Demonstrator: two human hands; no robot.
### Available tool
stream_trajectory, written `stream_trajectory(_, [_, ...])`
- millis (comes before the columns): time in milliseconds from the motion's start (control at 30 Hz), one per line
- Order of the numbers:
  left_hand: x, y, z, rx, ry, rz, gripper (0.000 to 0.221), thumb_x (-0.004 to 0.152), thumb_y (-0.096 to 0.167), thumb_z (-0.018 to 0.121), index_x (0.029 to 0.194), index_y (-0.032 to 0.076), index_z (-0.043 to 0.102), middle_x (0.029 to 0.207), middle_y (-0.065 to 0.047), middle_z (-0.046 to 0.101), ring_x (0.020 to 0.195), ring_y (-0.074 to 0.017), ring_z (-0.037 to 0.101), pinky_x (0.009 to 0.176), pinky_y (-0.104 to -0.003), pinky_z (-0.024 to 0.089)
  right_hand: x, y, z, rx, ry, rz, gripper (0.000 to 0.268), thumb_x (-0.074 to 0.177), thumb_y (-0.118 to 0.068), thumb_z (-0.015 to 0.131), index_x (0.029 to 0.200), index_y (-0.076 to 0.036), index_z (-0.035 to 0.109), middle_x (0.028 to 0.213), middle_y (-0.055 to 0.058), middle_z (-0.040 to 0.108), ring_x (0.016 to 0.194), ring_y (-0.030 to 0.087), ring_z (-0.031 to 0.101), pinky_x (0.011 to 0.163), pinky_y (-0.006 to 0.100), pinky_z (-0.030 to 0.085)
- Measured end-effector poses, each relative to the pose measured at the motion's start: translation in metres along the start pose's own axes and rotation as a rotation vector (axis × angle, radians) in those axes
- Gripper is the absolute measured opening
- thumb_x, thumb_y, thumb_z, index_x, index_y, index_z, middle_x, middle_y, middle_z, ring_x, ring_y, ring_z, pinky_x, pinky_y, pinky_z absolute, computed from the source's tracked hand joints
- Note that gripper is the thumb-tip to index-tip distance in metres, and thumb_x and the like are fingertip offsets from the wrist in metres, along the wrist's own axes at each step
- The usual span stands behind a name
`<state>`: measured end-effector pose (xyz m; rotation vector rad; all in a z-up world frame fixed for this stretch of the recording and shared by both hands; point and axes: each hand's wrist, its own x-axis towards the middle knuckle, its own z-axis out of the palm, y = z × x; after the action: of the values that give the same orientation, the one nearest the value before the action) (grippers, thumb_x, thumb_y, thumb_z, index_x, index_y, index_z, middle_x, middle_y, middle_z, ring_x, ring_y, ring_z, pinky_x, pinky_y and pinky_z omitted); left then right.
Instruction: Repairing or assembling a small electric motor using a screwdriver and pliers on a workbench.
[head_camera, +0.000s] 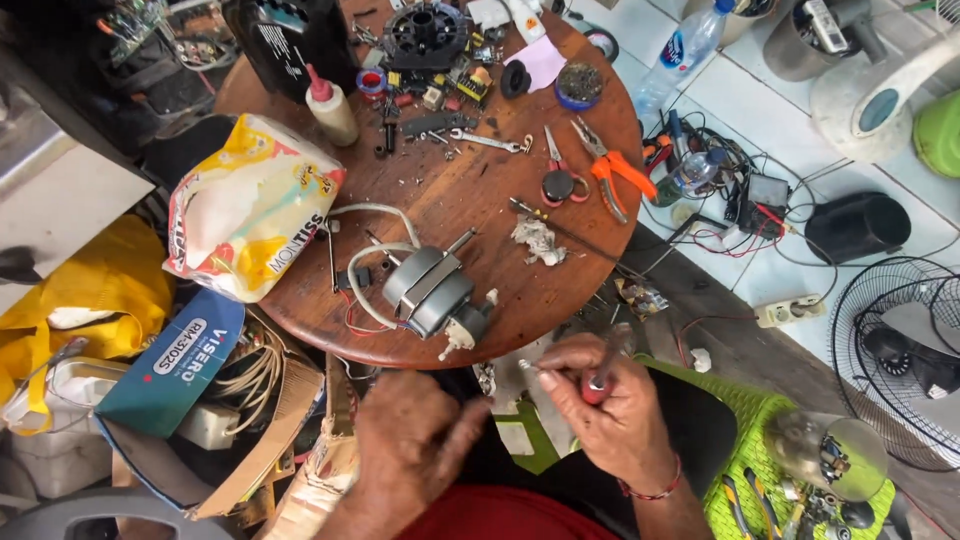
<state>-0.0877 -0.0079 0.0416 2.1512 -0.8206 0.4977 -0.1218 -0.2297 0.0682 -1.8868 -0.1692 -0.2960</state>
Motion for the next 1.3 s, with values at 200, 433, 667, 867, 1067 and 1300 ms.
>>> stream_trajectory(200, [0.023,-0.004,-0.029,-0.186,-0.104,-0.003,0.028,0.097,0.026,0.070,0.117,0.007,0.070,0.115,-0.009,0.074,0.098,-0.0232,0.071,0.083,-0.039,0.049,0.005,-0.014,0.024,-0.081,-0.101,0.102,0.014,0.093,-0.020,0.071,0.094,-0.007,0.073,0.092,0.006,0.076,0.086,0.020,0.077,0.078,0.030,0.062])
stream_trajectory(433, [0.022,-0.013,-0.037,-0.256,-0.088,0.024,0.020,0.100,0.023,0.066,0.114,0.009,0.070,0.107,-0.006,0.075,0.087,-0.0231,0.067,0.075,-0.037,0.042,0.007,-0.016,0.035,-0.046,-0.127,0.142,0.011,0.092,-0.017,0.071,0.094,-0.006,0.073,0.092,0.006,0.076,0.085,0.018,0.076,0.078,0.029,0.061])
stream_trajectory(667, [0.014,-0.018,-0.040,-0.293,-0.067,-0.030,0.018,0.101,0.022,0.063,0.112,0.010,0.067,0.104,-0.006,0.070,0.088,-0.0239,0.065,0.081,-0.038,0.042,0.002,-0.010,0.055,0.062,-0.130,0.282,0.021,0.097,-0.023,0.064,0.103,-0.004,0.070,0.092,0.007,0.076,0.082,0.016,0.076,0.074,0.026,0.063])
stream_trajectory(867, [0.003,-0.022,-0.034,-0.306,-0.061,-0.132,0.014,0.100,0.021,0.063,0.109,0.009,0.065,0.103,-0.006,0.070,0.088,-0.0239,0.066,0.086,-0.038,0.043,-0.001,-0.005,0.070,0.154,-0.101,0.322,0.016,0.093,-0.010,0.071,0.107,-0.006,0.062,0.095,0.005,0.072,0.072,0.012,0.069,0.066,0.025,0.061])
stream_trajectory(1067, [-0.005,-0.023,-0.024,-0.405,-0.061,-0.335,0.012,0.099,0.023,0.062,0.102,0.012,0.066,0.095,-0.001,0.069,0.086,-0.0202,0.066,0.084,-0.035,0.043,0.001,-0.004,0.081,-0.035,-0.060,0.157,0.022,0.090,-0.007,0.072,0.107,-0.009,0.058,0.097,0.004,0.068,0.075,0.013,0.066,0.070,0.026,0.058])
stream_trajectory(1300, [-0.005,-0.024,-0.023,-0.384,-0.006,-0.373,0.010,0.098,0.021,0.063,0.102,0.012,0.065,0.094,-0.003,0.070,0.086,-0.0207,0.066,0.085,-0.034,0.045,0.007,-0.010,0.083,0.059,-0.045,0.301,0.019,0.096,-0.019,0.067,0.107,-0.005,0.066,0.101,0.004,0.076,0.081,0.012,0.077,0.076,0.023,0.062])
